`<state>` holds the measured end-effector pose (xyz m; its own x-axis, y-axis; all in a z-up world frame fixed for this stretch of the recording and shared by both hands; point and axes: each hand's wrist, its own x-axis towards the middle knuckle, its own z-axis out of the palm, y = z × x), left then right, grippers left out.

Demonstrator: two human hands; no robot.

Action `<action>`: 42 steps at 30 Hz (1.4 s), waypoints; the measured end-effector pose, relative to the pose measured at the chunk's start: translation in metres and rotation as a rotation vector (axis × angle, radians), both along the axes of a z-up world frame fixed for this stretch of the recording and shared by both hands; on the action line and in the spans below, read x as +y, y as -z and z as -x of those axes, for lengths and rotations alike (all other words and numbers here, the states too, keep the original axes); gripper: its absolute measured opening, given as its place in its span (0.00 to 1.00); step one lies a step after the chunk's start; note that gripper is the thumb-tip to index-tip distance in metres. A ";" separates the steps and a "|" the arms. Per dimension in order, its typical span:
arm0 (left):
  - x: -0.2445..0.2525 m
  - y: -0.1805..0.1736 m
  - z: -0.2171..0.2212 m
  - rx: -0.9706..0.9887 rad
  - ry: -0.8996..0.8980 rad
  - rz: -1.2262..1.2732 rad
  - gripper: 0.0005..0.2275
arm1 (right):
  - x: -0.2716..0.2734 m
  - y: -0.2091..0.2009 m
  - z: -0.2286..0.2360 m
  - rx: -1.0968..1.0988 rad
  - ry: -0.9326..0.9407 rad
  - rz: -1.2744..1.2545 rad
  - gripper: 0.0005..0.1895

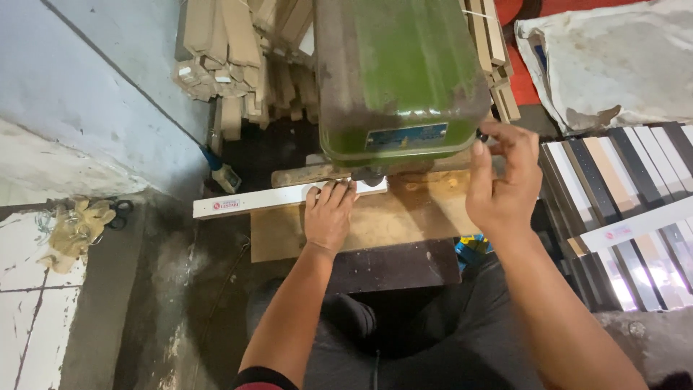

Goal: Operating a punch machine to create holes in long strips and stacking the finished products.

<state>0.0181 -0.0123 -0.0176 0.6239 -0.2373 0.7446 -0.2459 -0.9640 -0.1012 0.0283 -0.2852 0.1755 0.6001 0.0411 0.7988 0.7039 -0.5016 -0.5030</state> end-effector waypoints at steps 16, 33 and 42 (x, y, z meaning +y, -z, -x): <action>0.004 -0.011 0.004 0.097 -0.038 -0.108 0.14 | 0.034 -0.056 -0.057 0.055 -0.074 -0.179 0.05; 0.004 0.015 -0.007 0.062 0.044 0.016 0.08 | 0.018 -0.042 -0.077 0.901 -0.065 -0.068 0.15; 0.005 0.007 -0.002 0.102 0.033 0.023 0.10 | -0.032 0.005 -0.048 1.039 -0.134 0.533 0.19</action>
<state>0.0204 -0.0069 -0.0242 0.6889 -0.2425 0.6831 -0.2853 -0.9570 -0.0520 0.0763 -0.3171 0.1705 0.9189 0.3342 -0.2093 0.1418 -0.7753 -0.6155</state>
